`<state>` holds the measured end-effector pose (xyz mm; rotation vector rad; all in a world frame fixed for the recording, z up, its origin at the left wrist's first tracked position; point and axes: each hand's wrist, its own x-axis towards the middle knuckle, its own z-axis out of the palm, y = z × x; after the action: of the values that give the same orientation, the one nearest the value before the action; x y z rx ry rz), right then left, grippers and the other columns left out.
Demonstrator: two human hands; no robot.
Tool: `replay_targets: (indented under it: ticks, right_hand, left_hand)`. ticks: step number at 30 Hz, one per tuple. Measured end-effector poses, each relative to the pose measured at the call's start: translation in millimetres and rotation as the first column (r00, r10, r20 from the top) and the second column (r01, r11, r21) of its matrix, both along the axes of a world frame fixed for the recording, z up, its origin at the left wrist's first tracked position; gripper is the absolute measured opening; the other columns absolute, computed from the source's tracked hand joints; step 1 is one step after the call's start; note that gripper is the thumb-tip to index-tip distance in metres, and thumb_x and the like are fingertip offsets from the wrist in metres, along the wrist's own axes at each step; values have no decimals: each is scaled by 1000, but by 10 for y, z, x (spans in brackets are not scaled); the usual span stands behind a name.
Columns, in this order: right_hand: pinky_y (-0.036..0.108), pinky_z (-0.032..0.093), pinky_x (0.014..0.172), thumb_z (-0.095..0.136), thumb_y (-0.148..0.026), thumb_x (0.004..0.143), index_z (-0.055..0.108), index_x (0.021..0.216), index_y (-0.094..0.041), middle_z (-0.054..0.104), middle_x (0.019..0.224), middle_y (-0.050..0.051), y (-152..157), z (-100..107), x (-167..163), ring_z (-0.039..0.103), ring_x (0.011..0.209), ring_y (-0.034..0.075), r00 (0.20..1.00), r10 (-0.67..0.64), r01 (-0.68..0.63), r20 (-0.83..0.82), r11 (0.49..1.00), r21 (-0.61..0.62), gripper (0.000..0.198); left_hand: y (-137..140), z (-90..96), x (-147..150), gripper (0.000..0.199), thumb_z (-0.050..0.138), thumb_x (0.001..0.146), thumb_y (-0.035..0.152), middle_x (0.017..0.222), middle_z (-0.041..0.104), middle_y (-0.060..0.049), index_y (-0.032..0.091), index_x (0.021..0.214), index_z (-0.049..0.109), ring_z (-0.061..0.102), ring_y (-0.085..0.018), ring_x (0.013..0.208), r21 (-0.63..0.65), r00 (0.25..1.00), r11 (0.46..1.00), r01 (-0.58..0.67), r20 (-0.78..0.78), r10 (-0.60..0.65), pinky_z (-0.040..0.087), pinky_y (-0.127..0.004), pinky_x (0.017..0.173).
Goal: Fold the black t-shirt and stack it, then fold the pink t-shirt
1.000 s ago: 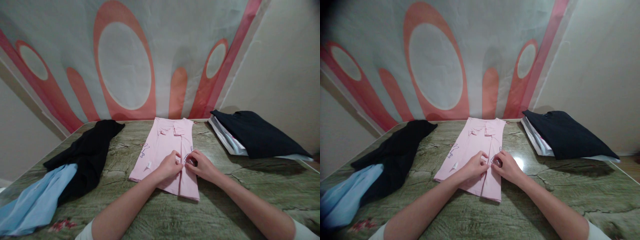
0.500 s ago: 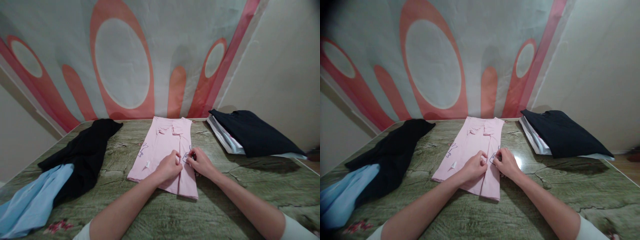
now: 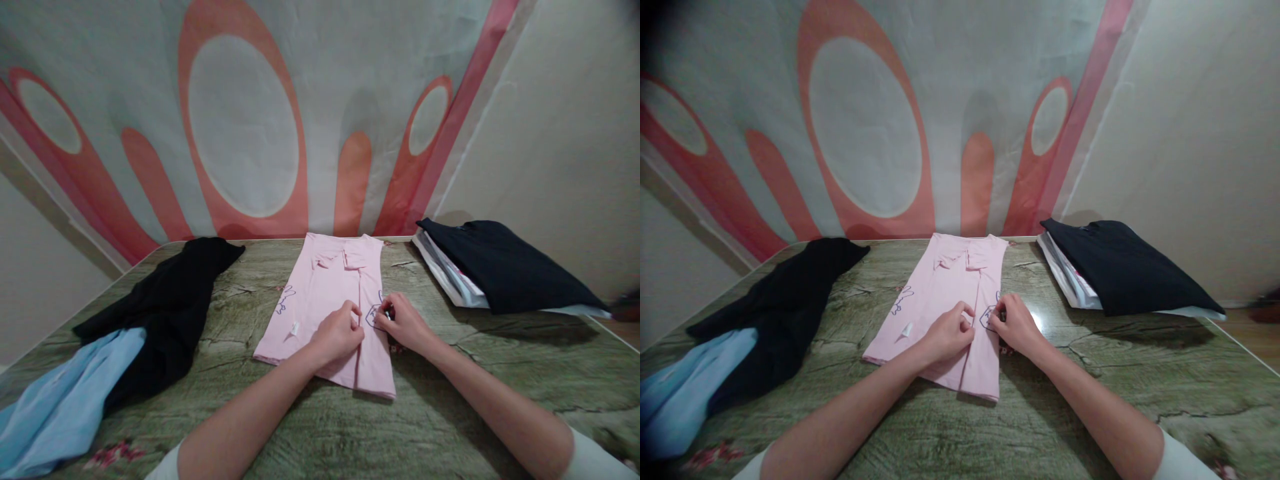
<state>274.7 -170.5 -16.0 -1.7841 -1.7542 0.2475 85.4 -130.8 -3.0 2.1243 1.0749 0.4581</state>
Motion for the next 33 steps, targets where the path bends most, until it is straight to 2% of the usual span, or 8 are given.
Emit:
replay_targets:
  ticks: [4, 13, 17, 21, 24, 27, 30, 33]
  right_hand:
    - [31, 40, 70, 61, -36, 68, 51, 82, -20, 51, 85, 5, -73, 43, -86, 49, 80, 20, 997, -2, 0, 80, 1000, 25, 23]
    - [31, 40, 75, 54, -17, 65, 50, 83, -19, 50, 85, 4, -43, -45, 63, 47, 84, 20, 998, 56, -55, 30, 998, -31, 19]
    - [33, 41, 76, 54, -18, 69, 51, 84, -20, 50, 86, 4, -97, -8, 27, 48, 85, 20, 997, 74, -74, 4, 997, 22, 15]
    - [35, 41, 80, 54, -17, 74, 54, 90, -20, 52, 93, 7, -209, 82, -63, 49, 90, 21, 992, 127, -128, 16, 987, 99, 16]
    - [35, 41, 83, 50, -10, 75, 58, 90, -21, 55, 98, 6, -300, 161, -127, 49, 94, 21, 952, 300, -304, 59, 949, 81, 21]
    - [36, 41, 84, 45, -4, 74, 60, 95, -22, 57, 102, 6, -359, 216, -174, 49, 96, 20, 875, 472, -477, 104, 879, 19, 31]
    - [37, 41, 85, 45, 0, 71, 60, 99, -20, 58, 103, 6, -366, 240, -179, 49, 97, 21, 816, 564, -568, 128, 823, -7, 38]
    - [35, 41, 85, 48, 0, 69, 59, 102, -19, 58, 105, 7, -348, 270, -132, 49, 98, 20, 780, 612, -616, 132, 788, -15, 39]
  left_hand:
    - [-12, 17, 5, 30, 53, 74, 20, 69, 60, 3, 20, 104, 50, 54, -13, 61, -9, 1000, 1000, -15, -3, 15, 34, -20, 55]
    - [-21, 37, -8, 32, 51, 75, 18, 74, 62, 3, 22, 106, 48, 56, -14, 63, 23, 999, 1000, 16, -44, -15, 36, -21, 56]
    - [-19, 50, -18, 27, 51, 78, 22, 71, 61, 2, 21, 105, 49, 57, -15, 65, 46, 999, 998, 39, -39, -38, 37, -22, 58]
    - [-11, 153, -61, 22, 51, 80, 22, 76, 61, 0, 20, 101, 53, 56, -16, 71, 120, 995, 988, 99, -42, -94, 40, -24, 63]
    - [-31, 237, -106, 16, 51, 81, 20, 91, 60, -4, 19, 96, 56, 55, -17, 84, 214, 982, 959, 187, -58, -179, 41, -26, 74]
    - [-89, 274, -148, 12, 50, 84, 20, 99, 57, -6, 18, 93, 58, 51, -19, 95, 273, 951, 911, 310, -99, -294, 40, -28, 84]
    - [-158, 275, -174, 13, 50, 86, 21, 102, 56, -5, 18, 96, 57, 50, -19, 98, 310, 929, 877, 368, -161, -333, 39, -31, 87]
    - [-199, 272, -182, 17, 54, 85, 25, 106, 56, -4, 19, 100, 56, 49, -20, 101, 346, 928, 864, 365, -203, -311, 39, -32, 86]
